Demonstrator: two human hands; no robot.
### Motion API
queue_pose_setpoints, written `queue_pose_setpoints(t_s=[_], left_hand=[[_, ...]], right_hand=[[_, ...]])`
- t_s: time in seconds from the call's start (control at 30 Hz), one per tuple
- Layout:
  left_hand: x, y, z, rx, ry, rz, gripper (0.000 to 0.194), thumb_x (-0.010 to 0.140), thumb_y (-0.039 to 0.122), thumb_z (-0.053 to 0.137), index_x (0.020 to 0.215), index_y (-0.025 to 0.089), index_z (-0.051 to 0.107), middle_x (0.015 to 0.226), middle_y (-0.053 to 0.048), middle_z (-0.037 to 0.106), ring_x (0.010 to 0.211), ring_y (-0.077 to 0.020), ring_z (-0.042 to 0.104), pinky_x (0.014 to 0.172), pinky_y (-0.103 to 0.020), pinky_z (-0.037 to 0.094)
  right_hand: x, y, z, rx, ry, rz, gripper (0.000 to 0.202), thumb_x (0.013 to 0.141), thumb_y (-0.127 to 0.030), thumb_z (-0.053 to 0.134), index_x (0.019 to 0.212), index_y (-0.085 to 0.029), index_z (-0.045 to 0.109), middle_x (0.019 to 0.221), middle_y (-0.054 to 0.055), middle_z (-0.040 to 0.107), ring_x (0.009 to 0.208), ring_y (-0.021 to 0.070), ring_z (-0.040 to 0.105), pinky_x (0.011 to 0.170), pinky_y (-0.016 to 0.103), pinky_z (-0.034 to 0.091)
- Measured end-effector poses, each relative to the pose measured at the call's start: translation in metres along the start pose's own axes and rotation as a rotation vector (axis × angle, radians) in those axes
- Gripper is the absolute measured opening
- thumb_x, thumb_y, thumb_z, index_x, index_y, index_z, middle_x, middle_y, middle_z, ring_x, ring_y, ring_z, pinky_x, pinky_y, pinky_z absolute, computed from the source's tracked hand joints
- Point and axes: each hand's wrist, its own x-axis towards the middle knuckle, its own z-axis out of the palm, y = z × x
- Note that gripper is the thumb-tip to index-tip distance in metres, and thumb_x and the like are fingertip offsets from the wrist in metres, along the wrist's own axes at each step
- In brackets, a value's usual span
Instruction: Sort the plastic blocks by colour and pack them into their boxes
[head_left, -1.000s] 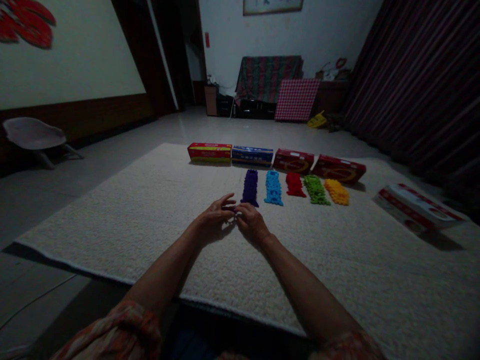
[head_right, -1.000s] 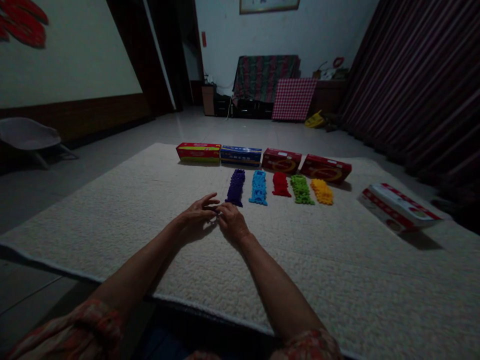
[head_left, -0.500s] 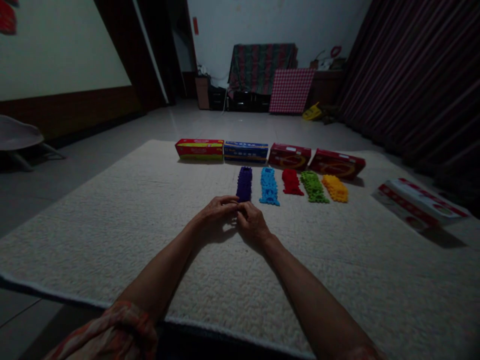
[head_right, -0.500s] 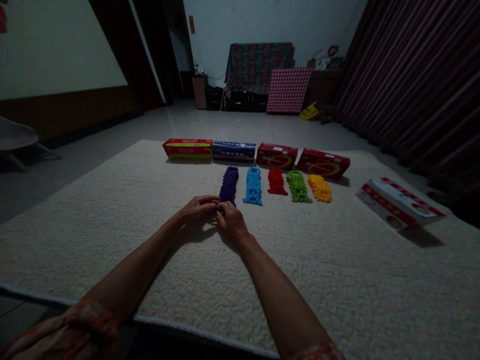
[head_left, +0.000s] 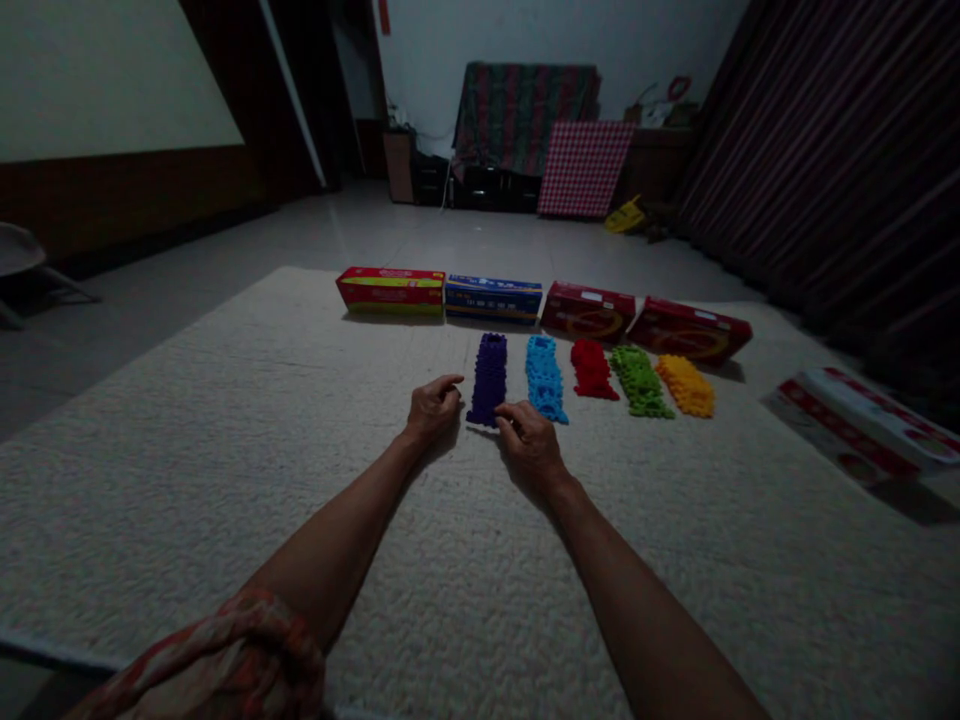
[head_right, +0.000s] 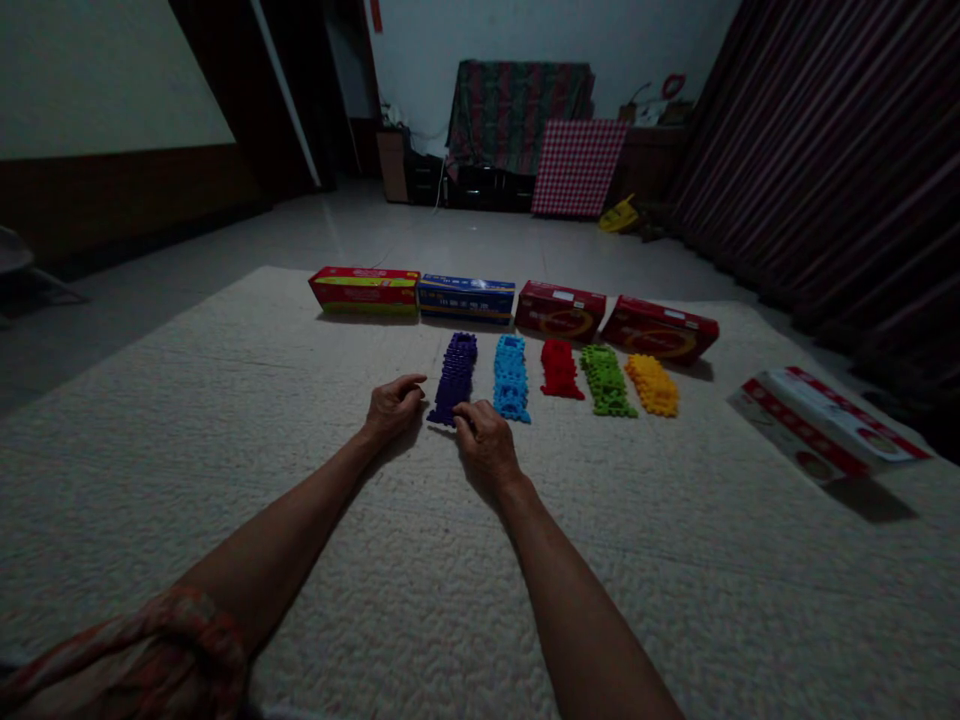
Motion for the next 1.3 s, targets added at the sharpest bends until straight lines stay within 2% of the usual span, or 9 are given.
queue_pose_setpoints(t_s=[0.3,0.47,0.67,0.93,1.13,1.3], left_hand=[[-0.001,0.004,-0.002,0.032,-0.065,-0.018,0.036,0.08,0.016,0.055,0.108,0.013,0.077,0.075,-0.003,0.073,0.059,-0.0121,0.059,0.063,-0.022,0.048],[-0.003,0.006,-0.002,0.034,-0.094,-0.029,0.037,0.081,0.017,0.055,0.11,0.014,0.077,0.075,-0.004,0.073,0.063,-0.014,0.062,0.065,-0.024,0.049],[-0.004,0.007,-0.002,0.013,-0.112,-0.045,0.037,0.08,0.014,0.056,0.111,0.015,0.077,0.08,-0.004,0.076,0.068,-0.0149,0.065,0.07,-0.024,0.052],[-0.005,0.012,-0.003,0.081,-0.151,0.01,0.04,0.079,0.008,0.055,0.111,0.013,0.077,0.086,-0.007,0.078,0.073,-0.0171,0.069,0.077,-0.028,0.054],[-0.005,0.012,-0.003,0.122,-0.159,0.03,0.042,0.079,0.006,0.054,0.111,0.017,0.077,0.102,-0.007,0.079,0.086,-0.0192,0.073,0.085,-0.03,0.054],[-0.004,0.011,-0.002,0.132,-0.168,0.02,0.042,0.079,0.007,0.053,0.112,0.017,0.077,0.1,-0.008,0.079,0.084,-0.0191,0.073,0.084,-0.03,0.054]], right_hand=[[-0.001,-0.003,0.001,-0.085,0.0,0.043,0.019,0.092,-0.021,0.053,0.102,-0.019,0.069,0.092,0.008,0.067,0.084,0.0216,0.064,0.08,0.034,0.05],[-0.002,-0.008,0.002,-0.102,0.059,0.119,0.02,0.087,-0.022,0.058,0.104,-0.018,0.067,0.097,0.01,0.066,0.086,0.0228,0.063,0.08,0.036,0.052],[-0.004,-0.009,0.002,-0.125,0.043,0.109,0.029,0.082,-0.018,0.058,0.11,-0.018,0.063,0.107,0.013,0.064,0.102,0.0267,0.062,0.091,0.043,0.052],[-0.005,-0.002,0.007,-0.129,0.021,0.081,0.028,0.083,-0.015,0.055,0.111,-0.018,0.062,0.102,0.012,0.065,0.097,0.0254,0.064,0.09,0.042,0.053],[-0.005,0.003,0.009,-0.112,0.022,0.061,0.027,0.083,-0.015,0.055,0.108,-0.019,0.063,0.1,0.011,0.066,0.094,0.0254,0.065,0.088,0.042,0.054],[-0.005,0.004,0.01,-0.103,0.01,0.051,0.025,0.084,-0.018,0.055,0.108,-0.019,0.063,0.099,0.011,0.067,0.093,0.026,0.065,0.087,0.043,0.054]])
